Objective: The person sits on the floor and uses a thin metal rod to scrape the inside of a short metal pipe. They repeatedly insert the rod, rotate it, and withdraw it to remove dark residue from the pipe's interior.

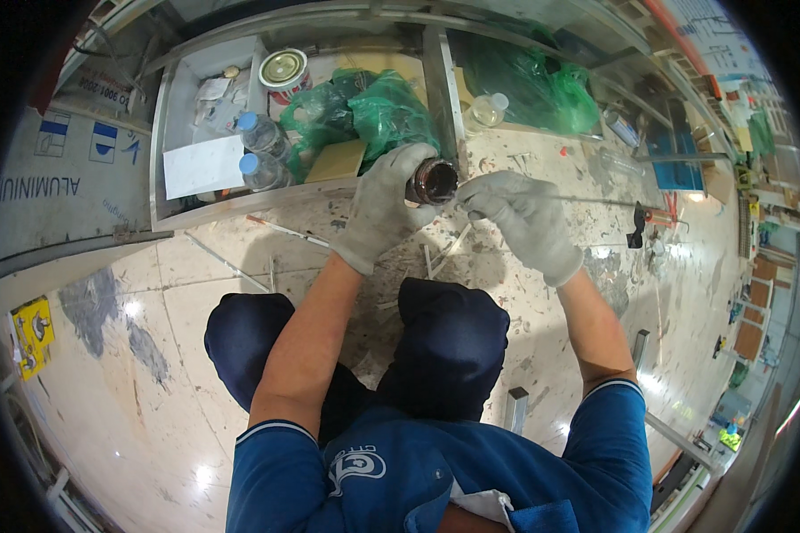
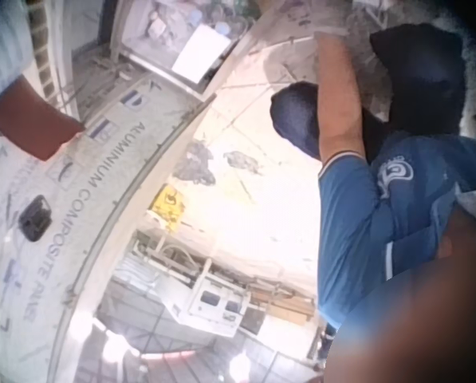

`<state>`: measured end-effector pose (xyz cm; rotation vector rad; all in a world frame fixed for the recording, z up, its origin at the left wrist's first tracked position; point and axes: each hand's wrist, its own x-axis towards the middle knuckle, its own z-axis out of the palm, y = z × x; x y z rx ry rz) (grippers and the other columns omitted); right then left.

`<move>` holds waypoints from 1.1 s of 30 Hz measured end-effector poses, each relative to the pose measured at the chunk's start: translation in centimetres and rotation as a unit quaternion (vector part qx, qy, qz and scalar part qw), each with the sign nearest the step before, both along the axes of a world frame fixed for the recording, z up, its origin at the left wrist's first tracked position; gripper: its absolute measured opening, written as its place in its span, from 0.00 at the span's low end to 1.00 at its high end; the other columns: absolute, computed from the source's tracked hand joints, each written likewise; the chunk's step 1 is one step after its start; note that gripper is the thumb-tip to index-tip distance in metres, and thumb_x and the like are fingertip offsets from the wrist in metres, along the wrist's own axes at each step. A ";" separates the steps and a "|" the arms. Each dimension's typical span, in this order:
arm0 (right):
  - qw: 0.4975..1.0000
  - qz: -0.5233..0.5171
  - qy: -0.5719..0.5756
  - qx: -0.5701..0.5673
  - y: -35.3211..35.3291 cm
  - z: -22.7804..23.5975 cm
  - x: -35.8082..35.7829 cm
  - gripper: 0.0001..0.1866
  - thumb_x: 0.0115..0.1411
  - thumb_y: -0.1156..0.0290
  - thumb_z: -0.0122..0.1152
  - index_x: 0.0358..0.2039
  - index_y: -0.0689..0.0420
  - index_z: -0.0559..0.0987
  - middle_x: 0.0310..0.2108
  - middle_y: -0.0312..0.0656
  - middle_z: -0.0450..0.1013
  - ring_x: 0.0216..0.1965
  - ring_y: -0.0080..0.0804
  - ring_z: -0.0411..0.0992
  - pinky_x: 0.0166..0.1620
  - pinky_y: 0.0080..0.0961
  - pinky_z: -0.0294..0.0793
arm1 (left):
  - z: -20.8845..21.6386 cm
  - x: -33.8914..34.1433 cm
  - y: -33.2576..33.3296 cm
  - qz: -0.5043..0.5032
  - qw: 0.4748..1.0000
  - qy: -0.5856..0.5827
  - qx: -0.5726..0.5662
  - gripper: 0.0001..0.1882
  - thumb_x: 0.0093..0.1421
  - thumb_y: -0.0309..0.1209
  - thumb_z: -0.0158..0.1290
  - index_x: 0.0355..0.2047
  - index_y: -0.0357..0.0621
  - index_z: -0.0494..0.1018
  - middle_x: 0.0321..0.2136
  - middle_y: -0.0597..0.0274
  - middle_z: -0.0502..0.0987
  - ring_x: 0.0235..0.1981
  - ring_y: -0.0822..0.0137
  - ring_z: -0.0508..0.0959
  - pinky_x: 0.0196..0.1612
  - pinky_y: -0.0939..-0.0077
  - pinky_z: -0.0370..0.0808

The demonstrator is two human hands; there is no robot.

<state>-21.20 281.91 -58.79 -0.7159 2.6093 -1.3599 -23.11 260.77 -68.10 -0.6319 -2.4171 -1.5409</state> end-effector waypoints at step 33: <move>0.986 0.005 0.159 0.050 -0.4 0.0 -0.6 0.07 0.62 0.75 0.66 0.40 0.59 0.86 0.41 0.45 0.82 0.39 0.44 0.82 0.43 0.34 0.83 | 0.2 0.1 0.3 0.000 1.000 -0.010 0.001 0.35 0.43 0.27 0.72 0.54 0.41 0.73 0.48 0.48 0.80 0.49 0.49 0.81 0.52 0.62 0.78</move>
